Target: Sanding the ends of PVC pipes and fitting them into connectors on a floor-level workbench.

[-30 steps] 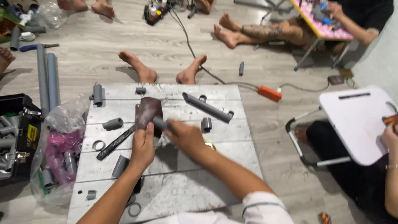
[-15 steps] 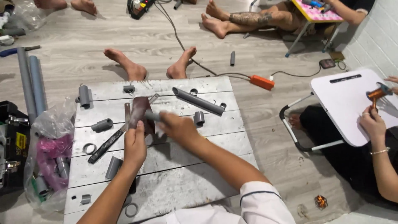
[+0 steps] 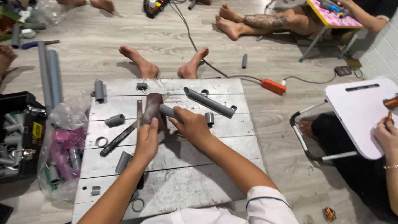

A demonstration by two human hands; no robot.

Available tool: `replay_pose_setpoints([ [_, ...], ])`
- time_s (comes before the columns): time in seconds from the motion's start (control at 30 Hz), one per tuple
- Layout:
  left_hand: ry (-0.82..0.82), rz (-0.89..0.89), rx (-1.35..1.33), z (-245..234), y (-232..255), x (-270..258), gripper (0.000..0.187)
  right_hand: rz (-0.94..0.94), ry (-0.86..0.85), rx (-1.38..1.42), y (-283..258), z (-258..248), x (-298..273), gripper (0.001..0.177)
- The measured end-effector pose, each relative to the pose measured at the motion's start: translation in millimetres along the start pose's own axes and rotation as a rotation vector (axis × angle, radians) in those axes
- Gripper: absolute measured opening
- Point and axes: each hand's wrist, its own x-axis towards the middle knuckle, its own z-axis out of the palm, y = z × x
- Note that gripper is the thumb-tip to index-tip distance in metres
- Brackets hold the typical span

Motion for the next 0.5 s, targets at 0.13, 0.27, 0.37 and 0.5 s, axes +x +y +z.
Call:
replay_pose_setpoints([
  [0.13,0.051,-0.068,0.039,-1,12,-2,0.061,-0.029,-0.062,0.018,-10,8,-15,0.034],
  [0.27,0.016,-0.047,0.062,-3,19,-5,0.059,0.006,-0.056,0.035,4,13,-15,0.032],
  [0.37,0.017,-0.016,0.038,-2,18,-1,0.061,-0.025,-0.060,0.005,-4,7,-11,0.033],
  [0.5,0.006,-0.002,0.061,-4,20,0,0.060,0.038,-0.046,-0.035,-1,7,-8,0.033],
])
